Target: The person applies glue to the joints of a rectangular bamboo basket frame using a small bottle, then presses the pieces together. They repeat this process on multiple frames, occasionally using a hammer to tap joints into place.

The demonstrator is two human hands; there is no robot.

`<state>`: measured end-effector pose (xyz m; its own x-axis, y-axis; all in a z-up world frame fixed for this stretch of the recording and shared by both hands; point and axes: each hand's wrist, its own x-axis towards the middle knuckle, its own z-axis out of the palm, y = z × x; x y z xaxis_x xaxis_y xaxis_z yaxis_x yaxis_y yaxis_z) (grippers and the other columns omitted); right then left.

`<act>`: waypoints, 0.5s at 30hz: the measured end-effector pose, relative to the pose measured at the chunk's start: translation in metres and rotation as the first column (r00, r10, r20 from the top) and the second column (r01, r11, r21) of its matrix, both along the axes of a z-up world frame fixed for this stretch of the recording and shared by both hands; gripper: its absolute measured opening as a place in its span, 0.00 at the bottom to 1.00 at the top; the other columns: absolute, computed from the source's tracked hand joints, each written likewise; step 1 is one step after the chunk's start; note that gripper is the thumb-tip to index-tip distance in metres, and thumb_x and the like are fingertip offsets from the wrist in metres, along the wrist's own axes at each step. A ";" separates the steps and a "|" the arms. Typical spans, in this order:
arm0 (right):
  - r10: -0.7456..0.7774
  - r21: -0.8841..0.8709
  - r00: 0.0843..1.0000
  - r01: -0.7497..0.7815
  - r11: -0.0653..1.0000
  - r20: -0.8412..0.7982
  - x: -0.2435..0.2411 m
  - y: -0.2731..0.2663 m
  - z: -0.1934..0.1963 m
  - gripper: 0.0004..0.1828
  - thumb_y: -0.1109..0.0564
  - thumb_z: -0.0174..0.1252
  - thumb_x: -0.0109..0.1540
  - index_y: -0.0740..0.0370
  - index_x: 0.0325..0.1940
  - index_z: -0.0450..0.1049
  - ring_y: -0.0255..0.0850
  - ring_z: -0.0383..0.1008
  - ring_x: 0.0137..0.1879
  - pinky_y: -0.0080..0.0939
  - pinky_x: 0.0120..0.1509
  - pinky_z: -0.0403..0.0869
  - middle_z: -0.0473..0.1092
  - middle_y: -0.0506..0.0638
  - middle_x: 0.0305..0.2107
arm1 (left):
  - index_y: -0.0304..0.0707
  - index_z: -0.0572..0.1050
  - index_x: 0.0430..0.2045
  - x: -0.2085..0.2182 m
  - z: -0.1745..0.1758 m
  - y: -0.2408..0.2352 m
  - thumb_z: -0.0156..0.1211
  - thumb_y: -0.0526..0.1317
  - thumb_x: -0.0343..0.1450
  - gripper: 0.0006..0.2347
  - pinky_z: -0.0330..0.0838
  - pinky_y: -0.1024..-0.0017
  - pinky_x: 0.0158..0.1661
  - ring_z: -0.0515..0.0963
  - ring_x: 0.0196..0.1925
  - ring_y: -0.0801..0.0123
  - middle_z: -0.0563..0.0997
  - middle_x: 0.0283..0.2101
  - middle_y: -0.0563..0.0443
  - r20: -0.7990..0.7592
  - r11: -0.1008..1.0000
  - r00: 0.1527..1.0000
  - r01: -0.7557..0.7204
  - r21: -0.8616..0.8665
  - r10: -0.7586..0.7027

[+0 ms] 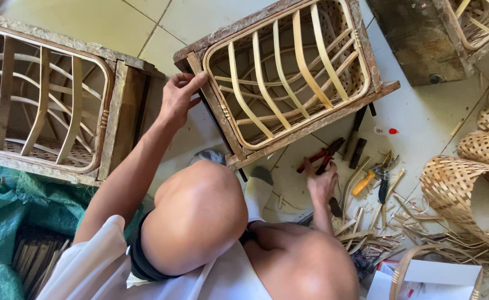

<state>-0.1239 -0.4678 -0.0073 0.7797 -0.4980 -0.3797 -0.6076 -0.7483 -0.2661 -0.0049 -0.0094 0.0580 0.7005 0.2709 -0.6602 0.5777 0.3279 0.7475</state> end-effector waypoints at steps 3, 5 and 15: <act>-0.049 -0.024 0.999 0.049 0.999 -0.006 0.009 0.017 -0.001 0.57 0.31 0.70 0.54 0.67 0.72 0.54 0.66 0.68 0.58 0.64 0.55 0.70 0.62 0.73 0.56 | 0.35 0.71 0.48 -0.001 0.000 -0.002 0.75 0.54 0.61 0.29 0.75 0.59 0.51 0.78 0.56 0.63 0.78 0.50 0.47 -0.015 0.999 1.000 -0.001 0.032 0.002; -0.076 0.008 0.995 0.075 0.997 0.072 0.008 0.018 -0.013 0.54 0.33 0.71 0.53 0.66 0.71 0.55 0.68 0.68 0.56 0.64 0.54 0.69 0.60 0.73 0.57 | 0.35 0.71 0.49 -0.001 0.000 0.002 0.75 0.54 0.61 0.29 0.75 0.59 0.52 0.78 0.57 0.62 0.77 0.51 0.46 -0.012 0.999 1.000 0.014 0.031 -0.014; -0.445 0.854 0.882 0.347 0.388 -0.156 0.000 -0.072 -0.023 0.20 0.53 0.61 0.63 0.64 0.56 0.73 0.42 0.74 0.41 0.43 0.45 0.73 0.72 0.52 0.38 | 0.38 0.66 0.47 -0.042 0.005 -0.024 0.76 0.53 0.60 0.30 0.76 0.63 0.48 0.77 0.50 0.65 0.75 0.48 0.47 0.071 0.992 0.997 0.004 0.123 -0.012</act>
